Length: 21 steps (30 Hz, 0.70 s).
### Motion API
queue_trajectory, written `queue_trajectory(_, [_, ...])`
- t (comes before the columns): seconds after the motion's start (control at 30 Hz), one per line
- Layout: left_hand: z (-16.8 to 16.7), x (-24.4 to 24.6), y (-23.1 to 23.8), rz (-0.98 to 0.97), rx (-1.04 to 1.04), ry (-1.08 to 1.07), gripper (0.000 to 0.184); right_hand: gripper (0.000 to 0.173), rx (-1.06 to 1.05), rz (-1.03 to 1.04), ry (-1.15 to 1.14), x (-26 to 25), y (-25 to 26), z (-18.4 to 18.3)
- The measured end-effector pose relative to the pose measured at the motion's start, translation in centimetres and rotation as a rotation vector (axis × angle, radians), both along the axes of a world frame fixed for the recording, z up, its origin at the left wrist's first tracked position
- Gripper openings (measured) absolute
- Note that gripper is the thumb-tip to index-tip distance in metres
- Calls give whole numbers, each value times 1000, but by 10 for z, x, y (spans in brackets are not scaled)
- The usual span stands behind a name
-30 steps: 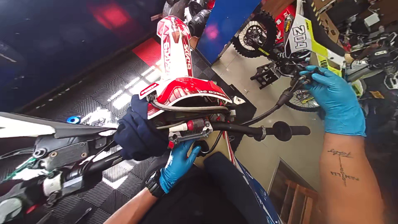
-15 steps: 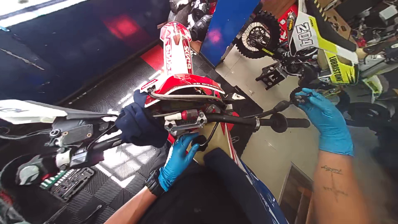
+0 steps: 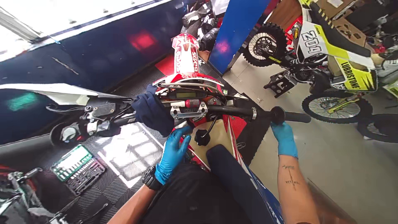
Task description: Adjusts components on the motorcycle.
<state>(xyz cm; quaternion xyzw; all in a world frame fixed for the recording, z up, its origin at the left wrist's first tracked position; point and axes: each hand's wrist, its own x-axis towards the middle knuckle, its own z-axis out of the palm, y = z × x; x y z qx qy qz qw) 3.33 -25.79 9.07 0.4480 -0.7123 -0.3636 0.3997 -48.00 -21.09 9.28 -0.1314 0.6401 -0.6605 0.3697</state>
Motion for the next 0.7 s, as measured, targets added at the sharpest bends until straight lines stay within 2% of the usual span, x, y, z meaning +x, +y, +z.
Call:
queue_trajectory(0.13, [-6, 13, 19, 81, 53, 5, 39, 33, -153, -22, -104, 38, 80, -30])
queue_trajectory(0.2, [-11, 18, 27, 100, 75, 0, 40, 33, -233, -18, -96, 62, 123, -29])
queue_trajectory(0.33, [-11, 22, 40, 91, 89, -5, 40, 29, -330, 67, 29, 106, 185, 4])
queue_trajectory(0.5, [-2, 14, 59, 74, 127, 14, 38, 37, -369, 200, 243, 135, 215, 51])
queue_trajectory(0.6, [1, 9, 74, 68, 119, 24, 38, 48, -371, 359, 366, 144, 230, 66])
queue_trajectory(0.7, [5, 7, 91, 85, 168, 59, 40, 68, -287, 537, 403, 153, 244, 79])
